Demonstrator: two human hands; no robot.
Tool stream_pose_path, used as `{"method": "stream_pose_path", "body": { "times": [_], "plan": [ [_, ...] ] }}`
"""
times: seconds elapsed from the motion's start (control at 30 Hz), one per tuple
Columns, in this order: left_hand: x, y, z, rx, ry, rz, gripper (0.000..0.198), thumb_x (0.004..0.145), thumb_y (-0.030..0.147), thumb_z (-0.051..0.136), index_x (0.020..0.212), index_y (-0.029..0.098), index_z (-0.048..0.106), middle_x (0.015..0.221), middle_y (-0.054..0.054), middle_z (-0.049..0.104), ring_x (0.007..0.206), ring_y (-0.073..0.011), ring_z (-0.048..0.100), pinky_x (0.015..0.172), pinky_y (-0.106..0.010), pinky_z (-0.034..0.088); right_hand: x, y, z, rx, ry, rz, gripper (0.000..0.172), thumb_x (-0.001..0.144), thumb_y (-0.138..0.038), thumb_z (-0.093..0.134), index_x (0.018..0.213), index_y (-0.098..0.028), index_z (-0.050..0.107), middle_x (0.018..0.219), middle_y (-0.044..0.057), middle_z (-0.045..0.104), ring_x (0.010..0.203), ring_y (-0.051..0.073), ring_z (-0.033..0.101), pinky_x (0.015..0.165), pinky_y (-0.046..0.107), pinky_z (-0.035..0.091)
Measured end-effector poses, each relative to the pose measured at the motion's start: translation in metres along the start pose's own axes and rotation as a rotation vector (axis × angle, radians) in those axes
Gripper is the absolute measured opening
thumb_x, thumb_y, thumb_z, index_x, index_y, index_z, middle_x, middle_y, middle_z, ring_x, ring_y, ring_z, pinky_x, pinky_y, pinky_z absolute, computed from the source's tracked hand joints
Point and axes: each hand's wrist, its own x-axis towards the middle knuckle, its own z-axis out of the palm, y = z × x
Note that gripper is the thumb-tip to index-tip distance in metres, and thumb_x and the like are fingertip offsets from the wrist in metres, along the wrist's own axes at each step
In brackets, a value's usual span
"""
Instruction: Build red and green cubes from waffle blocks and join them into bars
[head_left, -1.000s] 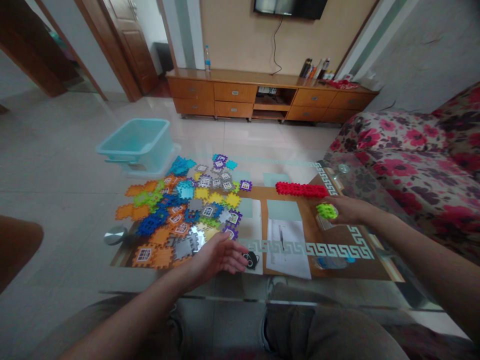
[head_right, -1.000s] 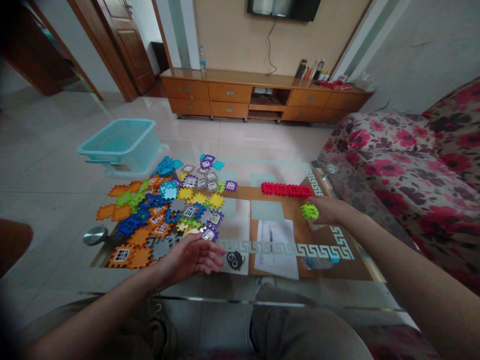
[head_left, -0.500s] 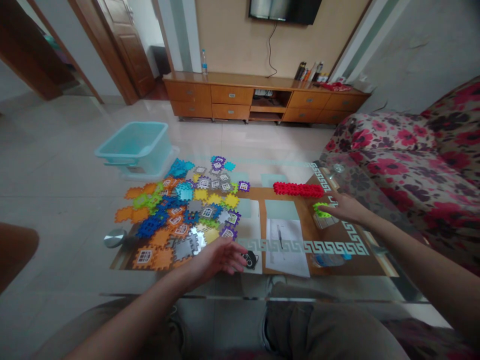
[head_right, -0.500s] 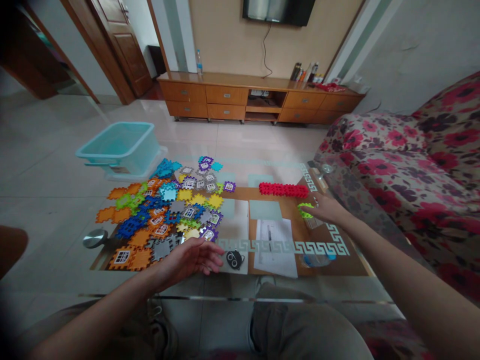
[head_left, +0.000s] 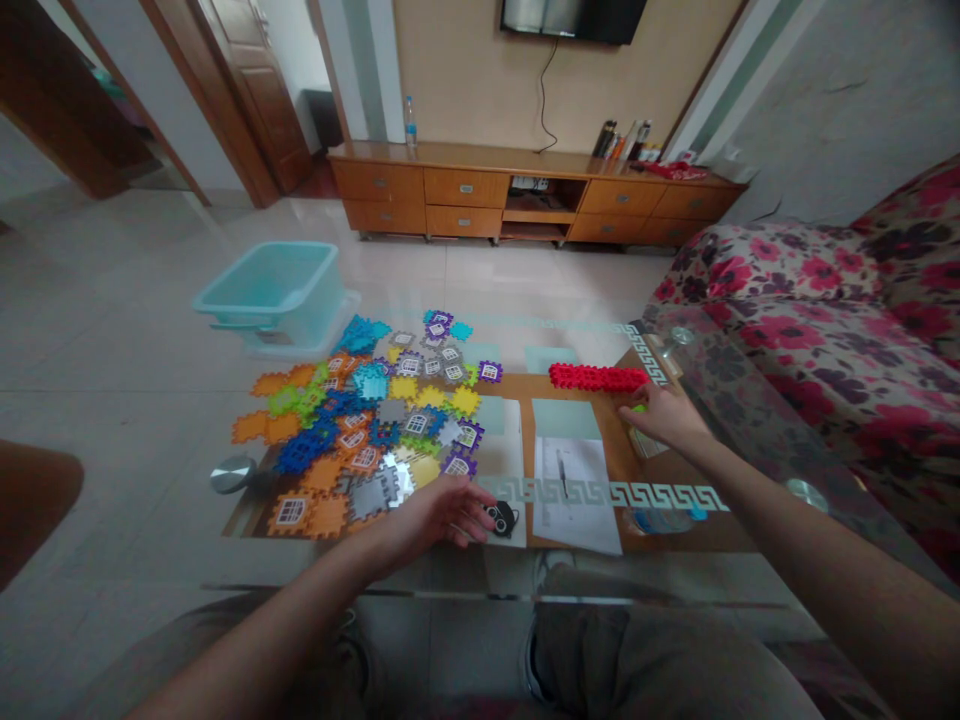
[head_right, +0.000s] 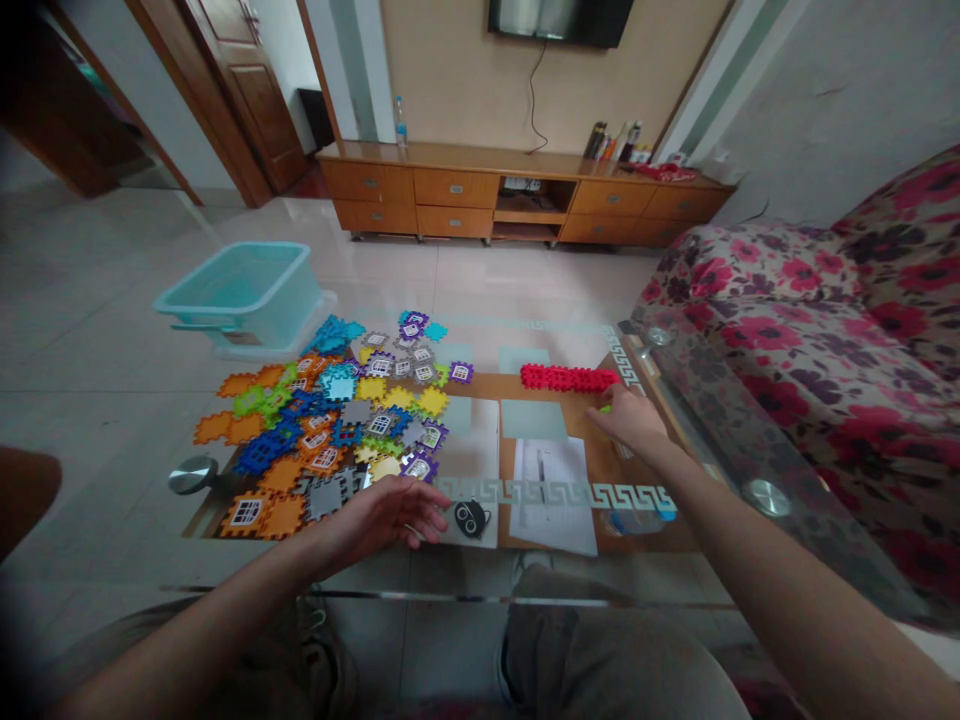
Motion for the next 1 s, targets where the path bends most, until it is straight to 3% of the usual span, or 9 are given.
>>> {"method": "stream_pose_path", "body": {
  "times": [0.33,0.57,0.8,0.9,1.0],
  "plan": [
    [0.002,-0.003,-0.002,0.017,0.011,0.001,0.051,0.089,0.055,0.049,0.107,0.012,0.070,0.099,-0.014,0.072,0.086,-0.0220,0.064,0.074,-0.032,0.041,-0.002,-0.006,-0.004,-0.005,0.026,0.023,0.034,0.079,-0.047,0.059,0.093,-0.019,0.073,0.086,0.013,0.075,0.084,0.031,0.071,0.075,0.040,0.054],
    [0.001,-0.003,-0.001,0.025,0.003,0.004,0.049,0.090,0.053,0.049,0.106,0.013,0.071,0.098,-0.013,0.072,0.086,-0.0213,0.064,0.075,-0.032,0.041,-0.002,-0.008,-0.006,0.029,-0.001,0.044,0.035,0.079,-0.046,0.057,0.093,-0.018,0.073,0.091,0.015,0.075,0.087,0.035,0.072,0.077,0.042,0.054],
    [0.000,-0.004,-0.001,0.045,0.005,-0.003,0.050,0.089,0.054,0.050,0.108,0.013,0.071,0.100,-0.014,0.072,0.087,-0.0218,0.065,0.074,-0.032,0.042,-0.006,0.005,-0.009,0.118,0.025,0.131,0.053,0.082,-0.059,0.053,0.110,-0.015,0.067,0.101,0.019,0.074,0.098,0.038,0.070,0.084,0.045,0.054],
    [0.001,-0.005,-0.002,0.047,0.007,0.005,0.049,0.089,0.054,0.050,0.108,0.013,0.071,0.100,-0.013,0.072,0.086,-0.0215,0.065,0.074,-0.031,0.042,-0.017,0.014,-0.003,0.194,0.070,0.189,0.073,0.078,-0.068,0.055,0.121,-0.009,0.057,0.109,0.024,0.069,0.104,0.040,0.067,0.089,0.047,0.052],
    [0.002,-0.005,-0.002,0.042,0.007,0.004,0.049,0.089,0.053,0.051,0.108,0.013,0.071,0.099,-0.013,0.072,0.085,-0.0210,0.065,0.072,-0.031,0.042,-0.034,0.019,0.008,0.229,0.165,0.256,0.082,0.070,-0.068,0.063,0.122,-0.005,0.052,0.111,0.025,0.065,0.114,0.042,0.060,0.094,0.048,0.049]
  ]
}}
